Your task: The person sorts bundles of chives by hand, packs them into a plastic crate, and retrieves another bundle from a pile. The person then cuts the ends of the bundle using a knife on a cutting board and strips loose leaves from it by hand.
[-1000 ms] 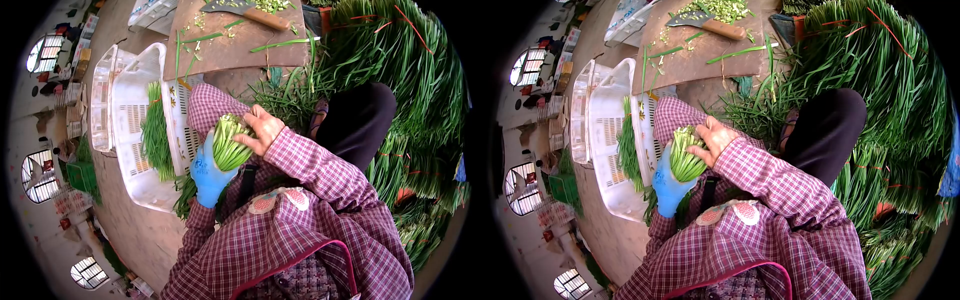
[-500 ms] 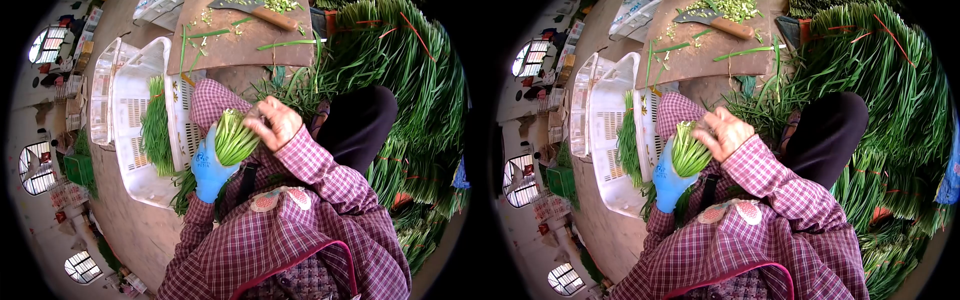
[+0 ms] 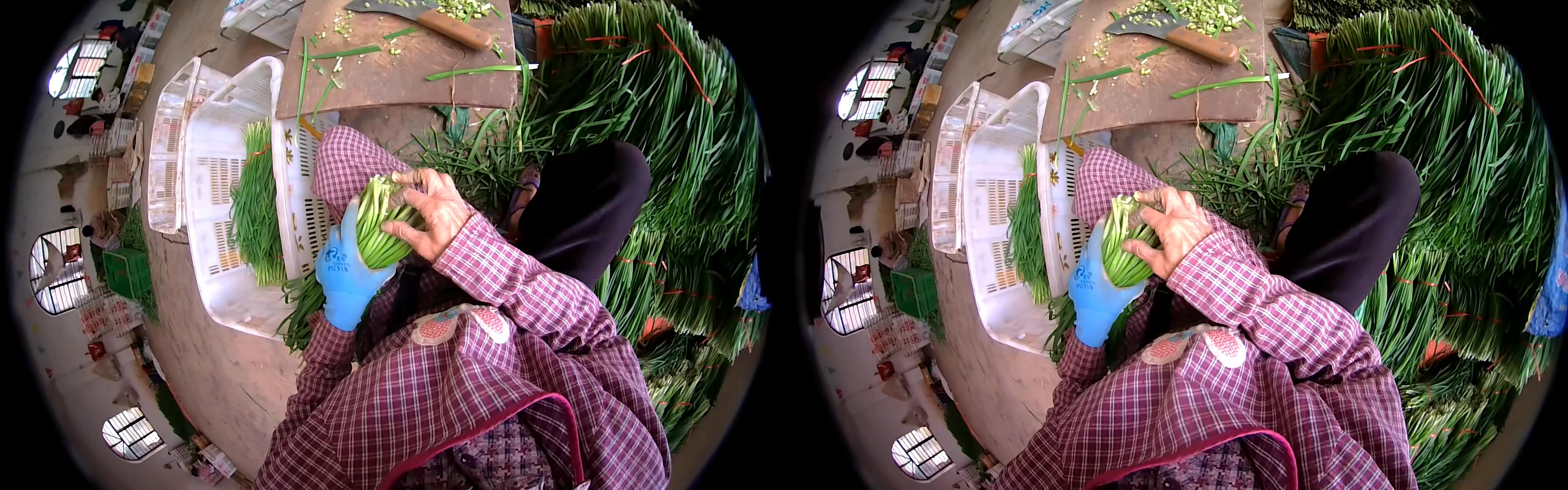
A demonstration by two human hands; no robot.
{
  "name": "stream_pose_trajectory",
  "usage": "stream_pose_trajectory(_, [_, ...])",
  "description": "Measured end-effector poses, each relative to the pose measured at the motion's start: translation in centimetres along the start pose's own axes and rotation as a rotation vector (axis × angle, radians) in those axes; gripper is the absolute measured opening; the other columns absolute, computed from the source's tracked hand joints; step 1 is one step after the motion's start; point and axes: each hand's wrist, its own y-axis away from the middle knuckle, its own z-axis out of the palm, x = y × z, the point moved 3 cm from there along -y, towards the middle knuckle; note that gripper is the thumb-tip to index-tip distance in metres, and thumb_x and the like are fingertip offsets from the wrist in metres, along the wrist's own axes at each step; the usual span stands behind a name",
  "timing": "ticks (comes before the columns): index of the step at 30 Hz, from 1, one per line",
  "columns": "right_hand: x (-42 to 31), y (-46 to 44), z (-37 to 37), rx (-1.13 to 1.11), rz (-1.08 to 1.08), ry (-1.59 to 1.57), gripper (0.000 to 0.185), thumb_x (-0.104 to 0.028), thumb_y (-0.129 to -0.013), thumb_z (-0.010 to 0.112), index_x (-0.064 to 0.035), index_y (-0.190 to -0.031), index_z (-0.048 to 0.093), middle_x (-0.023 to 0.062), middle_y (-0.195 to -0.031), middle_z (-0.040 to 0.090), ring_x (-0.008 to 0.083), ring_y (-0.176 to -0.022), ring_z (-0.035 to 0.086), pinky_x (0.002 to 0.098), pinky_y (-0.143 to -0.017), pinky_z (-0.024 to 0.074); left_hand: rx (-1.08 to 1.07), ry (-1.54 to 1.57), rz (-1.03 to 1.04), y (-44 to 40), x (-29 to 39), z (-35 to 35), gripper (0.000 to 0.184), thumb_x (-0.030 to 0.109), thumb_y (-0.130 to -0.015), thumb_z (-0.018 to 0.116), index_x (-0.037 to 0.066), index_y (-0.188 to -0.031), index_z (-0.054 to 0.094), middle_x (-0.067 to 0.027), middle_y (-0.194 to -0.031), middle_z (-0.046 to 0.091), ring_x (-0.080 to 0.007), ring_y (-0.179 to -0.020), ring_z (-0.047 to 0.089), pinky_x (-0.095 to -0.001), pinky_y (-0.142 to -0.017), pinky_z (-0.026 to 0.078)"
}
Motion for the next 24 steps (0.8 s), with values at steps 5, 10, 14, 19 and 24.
stream_pose_trajectory(5, [0.7,-0.1,0.7,0.033,-0.062,-0.111,0.030,-0.024,-0.079,0.075,-0.0008,-0.095,0.067,0.0132,-0.121,0.056,0.0333,-0.109,0.050,0.0424,-0.097,0.0435,0.007,-0.039,0.021,-0.1,0.3,-0.3,0.108,0.038,-0.057,0.087,0.014,-0.147,0.033,-0.0181,-0.104,0.059,-0.0352,-0.090,0.063,-0.0454,-0.076,0.052])
stream_pose_trajectory(10, [0.2,-1.2,-0.2,-0.003,-0.220,-0.066,0.027,-0.017,-0.076,0.075,-0.0002,-0.096,0.066,0.0116,-0.120,0.055,0.0320,-0.106,0.051,0.0418,-0.094,0.0448,-0.090,0.030,-0.055,-0.2,0.8,-0.9,0.109,0.028,-0.056,0.089,0.003,-0.145,0.031,-0.0173,-0.140,0.049,-0.0327,-0.121,0.055,-0.0400,-0.096,0.049])
stream_pose_trajectory(14, [0.3,-1.9,-0.5,-0.025,-0.299,-0.067,0.031,-0.015,-0.073,0.076,-0.0022,-0.100,0.066,0.0108,-0.119,0.055,0.0319,-0.105,0.051,0.0421,-0.094,0.0453,-0.098,0.024,-0.050,-0.3,0.5,-0.8,0.110,0.028,-0.055,0.089,0.003,-0.145,0.031,-0.0179,-0.138,0.050,-0.0325,-0.120,0.056,-0.0395,-0.096,0.049])
stream_pose_trajectory(19, [0.9,-1.6,0.1,-0.008,-0.249,-0.138,0.033,-0.019,-0.074,0.078,-0.0048,-0.102,0.068,0.0125,-0.121,0.056,0.0328,-0.110,0.051,0.0426,-0.095,0.0437,-0.111,0.040,-0.066,-0.3,0.4,-0.9,0.109,0.028,-0.055,0.089,0.003,-0.144,0.032,-0.0185,-0.136,0.052,-0.0327,-0.118,0.058,-0.0392,-0.096,0.049])
stream_pose_trajectory(24, [1.2,-1.6,0.1,-0.018,-0.236,-0.193,0.030,-0.021,-0.075,0.078,-0.0032,-0.097,0.068,0.0129,-0.121,0.057,0.0328,-0.110,0.051,0.0438,-0.097,0.0428,-0.016,0.030,0.047,-0.3,-0.1,-0.5,0.111,0.034,-0.055,0.089,0.012,-0.147,0.031,-0.0197,-0.108,0.059,-0.0362,-0.095,0.062,-0.0447,-0.079,0.052])
